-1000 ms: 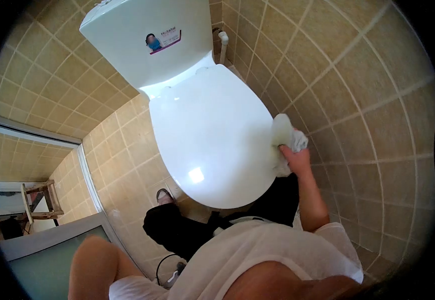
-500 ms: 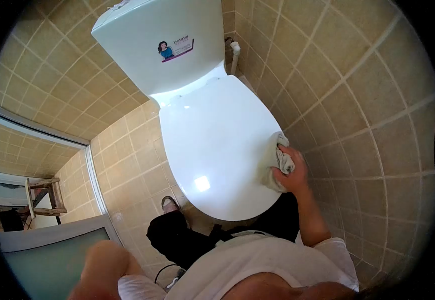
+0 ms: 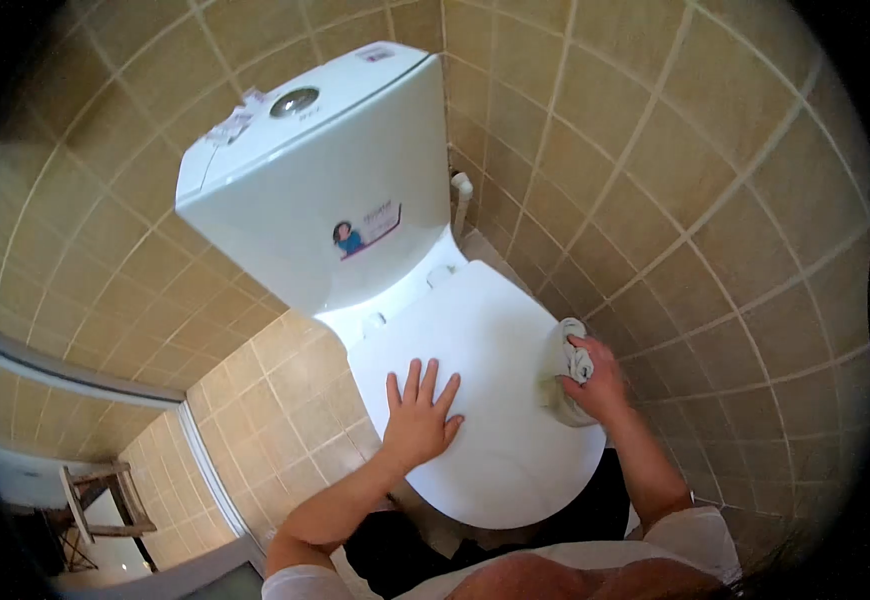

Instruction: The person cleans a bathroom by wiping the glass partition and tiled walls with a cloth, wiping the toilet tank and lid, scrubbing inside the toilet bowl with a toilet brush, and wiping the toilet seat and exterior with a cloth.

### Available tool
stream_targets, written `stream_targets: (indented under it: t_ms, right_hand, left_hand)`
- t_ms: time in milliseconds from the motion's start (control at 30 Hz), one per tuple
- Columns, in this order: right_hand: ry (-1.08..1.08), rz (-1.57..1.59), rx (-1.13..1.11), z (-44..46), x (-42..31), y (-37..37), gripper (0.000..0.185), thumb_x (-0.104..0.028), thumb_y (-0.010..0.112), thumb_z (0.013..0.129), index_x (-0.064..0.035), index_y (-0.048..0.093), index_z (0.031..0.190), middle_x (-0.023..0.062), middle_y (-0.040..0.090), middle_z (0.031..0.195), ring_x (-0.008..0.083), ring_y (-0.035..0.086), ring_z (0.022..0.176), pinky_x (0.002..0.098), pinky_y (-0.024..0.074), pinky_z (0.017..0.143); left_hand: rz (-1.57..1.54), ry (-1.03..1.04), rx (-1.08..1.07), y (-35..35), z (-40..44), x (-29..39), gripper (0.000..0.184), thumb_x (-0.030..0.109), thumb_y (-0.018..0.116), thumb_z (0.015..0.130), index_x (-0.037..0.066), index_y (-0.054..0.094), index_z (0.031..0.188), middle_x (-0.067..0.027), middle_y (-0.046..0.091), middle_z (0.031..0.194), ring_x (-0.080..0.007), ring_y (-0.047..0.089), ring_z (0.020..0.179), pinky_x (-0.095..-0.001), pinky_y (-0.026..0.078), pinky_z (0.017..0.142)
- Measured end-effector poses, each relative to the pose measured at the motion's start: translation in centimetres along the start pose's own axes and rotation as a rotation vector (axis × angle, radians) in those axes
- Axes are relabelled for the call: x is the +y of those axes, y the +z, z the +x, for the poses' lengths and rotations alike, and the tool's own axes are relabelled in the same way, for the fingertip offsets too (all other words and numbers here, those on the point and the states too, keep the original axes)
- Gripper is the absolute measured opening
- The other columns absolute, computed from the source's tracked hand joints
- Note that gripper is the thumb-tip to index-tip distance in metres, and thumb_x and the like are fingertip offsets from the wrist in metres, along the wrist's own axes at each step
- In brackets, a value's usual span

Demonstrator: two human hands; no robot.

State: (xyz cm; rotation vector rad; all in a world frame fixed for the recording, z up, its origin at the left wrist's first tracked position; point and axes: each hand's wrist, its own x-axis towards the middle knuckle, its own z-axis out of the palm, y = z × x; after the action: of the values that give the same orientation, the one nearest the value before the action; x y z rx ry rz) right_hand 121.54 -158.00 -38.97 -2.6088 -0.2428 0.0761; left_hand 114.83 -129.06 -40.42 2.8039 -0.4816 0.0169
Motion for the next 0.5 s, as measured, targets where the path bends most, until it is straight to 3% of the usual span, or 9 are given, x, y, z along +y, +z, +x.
stream_targets:
  t_ms: [167, 233, 333, 433, 500]
  right_hand:
    - [0.268, 0.119, -0.209, 5.1, -1.3, -0.5, 0.069, -0.036, 0.072, 0.066, -0.0141, 0.042, 0.124, 0.0177, 0.049, 0.119, 0.0336, 0.046, 0.109, 0.0381, 0.0387, 0.091]
    - [0.301, 0.162, -0.260, 7.3, -0.8, 0.5, 0.073, -0.042, 0.069, 0.068, -0.0057, 0.040, 0.124, 0.0201, 0.052, 0.115, 0.0348, 0.051, 0.104, 0.0388, 0.0409, 0.088]
    - [0.477, 0.213, -0.194, 9.6, -2.6, -0.5, 0.064, -0.036, 0.070, 0.069, -0.0050, 0.047, 0.119, 0.0176, 0.058, 0.105, 0.0356, 0.055, 0.097, 0.0371, 0.0443, 0.082]
    - [0.551, 0.239, -0.155, 10.0, -1.3, 1.4, 0.067, -0.037, 0.069, 0.068, -0.0043, 0.045, 0.121, 0.0169, 0.056, 0.110, 0.0337, 0.054, 0.100, 0.0369, 0.0434, 0.084]
    - [0.442, 0.115, -0.089, 7.7, -1.8, 1.8, 0.067, -0.036, 0.069, 0.068, -0.0050, 0.045, 0.122, 0.0165, 0.055, 0.112, 0.0328, 0.054, 0.101, 0.0370, 0.0427, 0.085]
  left_hand:
    - [-0.004, -0.053, -0.081, -1.0, 0.5, 0.2, 0.058, 0.037, 0.055, 0.077, 0.013, 0.040, 0.128, -0.0213, 0.027, 0.135, -0.0410, 0.018, 0.127, -0.0636, 0.012, 0.096]
    - [-0.005, -0.076, -0.085, -0.9, 0.6, 0.1, 0.058, 0.038, 0.054, 0.077, 0.013, 0.041, 0.128, -0.0207, 0.027, 0.136, -0.0400, 0.019, 0.127, -0.0639, 0.011, 0.096]
    - [-0.006, -0.092, -0.106, -0.7, 0.6, 0.1, 0.057, 0.039, 0.052, 0.078, 0.014, 0.041, 0.128, -0.0191, 0.025, 0.137, -0.0386, 0.016, 0.129, -0.0620, 0.008, 0.099]
    - [0.009, -0.092, -0.075, -0.6, 0.6, 0.1, 0.059, 0.039, 0.055, 0.075, 0.017, 0.042, 0.128, -0.0184, 0.028, 0.136, -0.0381, 0.020, 0.127, -0.0635, 0.011, 0.097]
    - [-0.003, -0.092, -0.060, -0.9, 0.6, 0.3, 0.059, 0.039, 0.056, 0.074, 0.017, 0.043, 0.127, -0.0181, 0.029, 0.136, -0.0378, 0.021, 0.127, -0.0633, 0.012, 0.097]
